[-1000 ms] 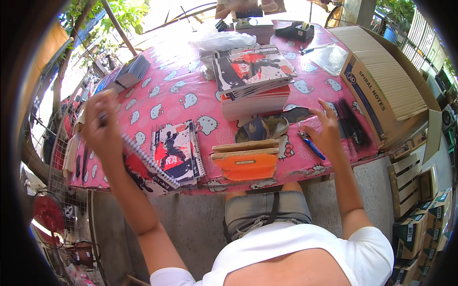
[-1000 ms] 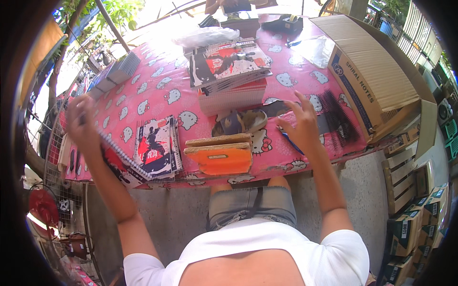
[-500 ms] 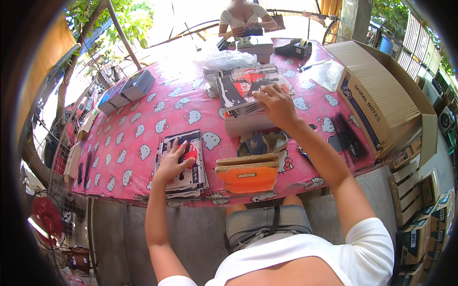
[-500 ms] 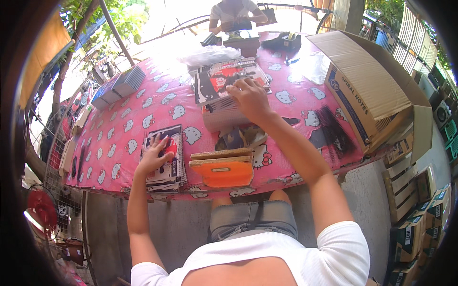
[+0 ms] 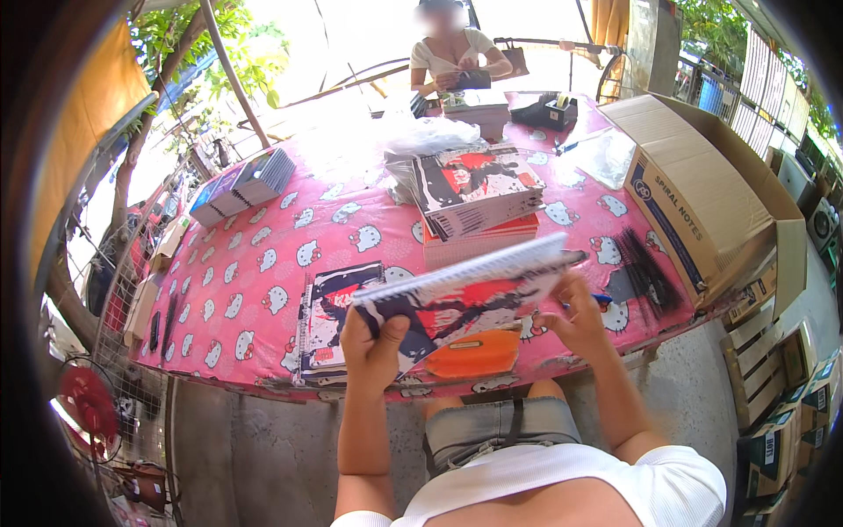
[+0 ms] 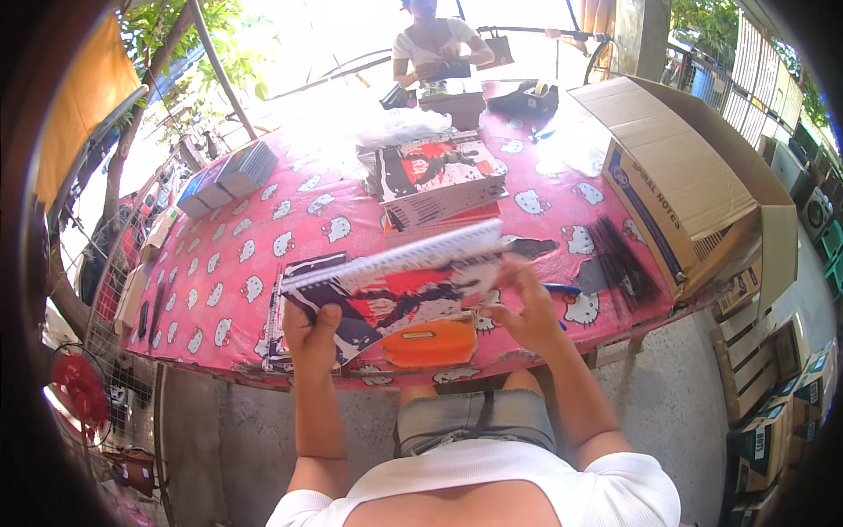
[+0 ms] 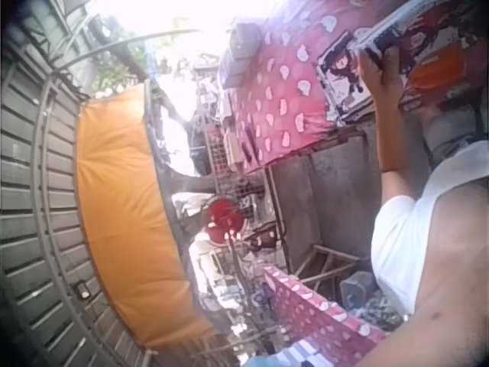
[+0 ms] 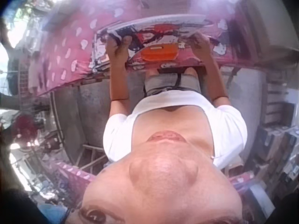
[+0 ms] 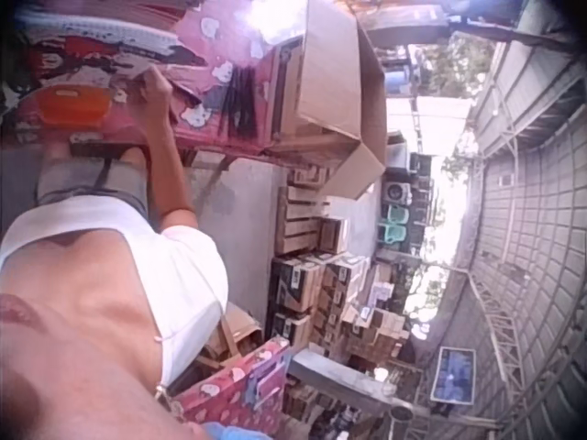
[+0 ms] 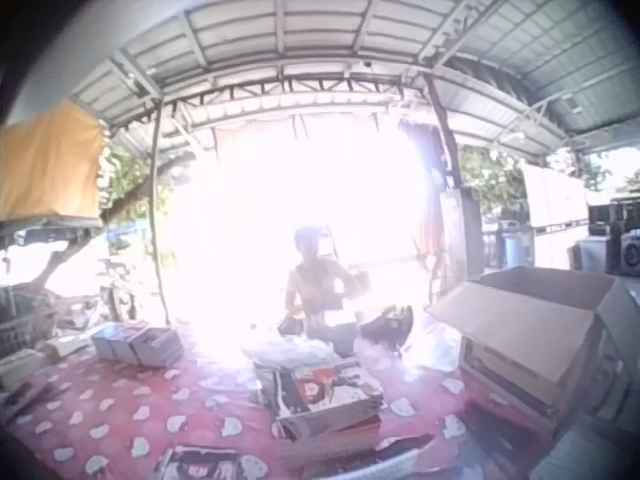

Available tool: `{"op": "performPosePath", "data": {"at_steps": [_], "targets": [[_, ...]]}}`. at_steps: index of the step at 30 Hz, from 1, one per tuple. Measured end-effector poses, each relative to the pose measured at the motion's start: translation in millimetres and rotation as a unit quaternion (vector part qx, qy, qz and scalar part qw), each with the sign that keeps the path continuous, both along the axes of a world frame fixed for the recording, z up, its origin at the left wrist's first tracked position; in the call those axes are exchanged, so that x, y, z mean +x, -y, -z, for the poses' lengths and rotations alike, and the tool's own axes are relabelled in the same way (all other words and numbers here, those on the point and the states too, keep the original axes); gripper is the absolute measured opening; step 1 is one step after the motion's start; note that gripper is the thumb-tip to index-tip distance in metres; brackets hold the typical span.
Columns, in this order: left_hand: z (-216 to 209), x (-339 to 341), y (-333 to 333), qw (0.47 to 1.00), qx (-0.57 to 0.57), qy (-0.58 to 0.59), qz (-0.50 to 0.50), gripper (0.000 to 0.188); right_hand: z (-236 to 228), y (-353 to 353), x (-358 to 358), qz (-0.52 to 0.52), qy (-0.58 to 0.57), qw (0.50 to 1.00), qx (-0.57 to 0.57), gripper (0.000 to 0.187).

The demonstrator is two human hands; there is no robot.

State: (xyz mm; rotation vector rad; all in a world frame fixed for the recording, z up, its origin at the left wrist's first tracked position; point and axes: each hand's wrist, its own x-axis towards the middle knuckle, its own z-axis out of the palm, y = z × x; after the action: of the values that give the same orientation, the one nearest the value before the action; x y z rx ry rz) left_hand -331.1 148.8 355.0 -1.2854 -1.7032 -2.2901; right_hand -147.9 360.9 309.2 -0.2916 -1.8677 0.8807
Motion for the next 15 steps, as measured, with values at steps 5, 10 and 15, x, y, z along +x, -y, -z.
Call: {"op": "performPosePath", "data": {"at_steps": [5,10,15], "targets": [[0,9,0,0.996,-0.017,-0.077,-0.04,0.023,33,-10,0,-0.079,0.003,0.997,0.006,0.017],[24,14,-10,0.992,-0.083,0.07,-0.057,0.024,61,-1,-1,-0.085,0.099,0.991,0.031,0.018],[44,15,-18,0.991,-0.009,0.123,-0.056,0.059,80,4,3,-0.123,0.169,0.978,0.018,0.028]]}}
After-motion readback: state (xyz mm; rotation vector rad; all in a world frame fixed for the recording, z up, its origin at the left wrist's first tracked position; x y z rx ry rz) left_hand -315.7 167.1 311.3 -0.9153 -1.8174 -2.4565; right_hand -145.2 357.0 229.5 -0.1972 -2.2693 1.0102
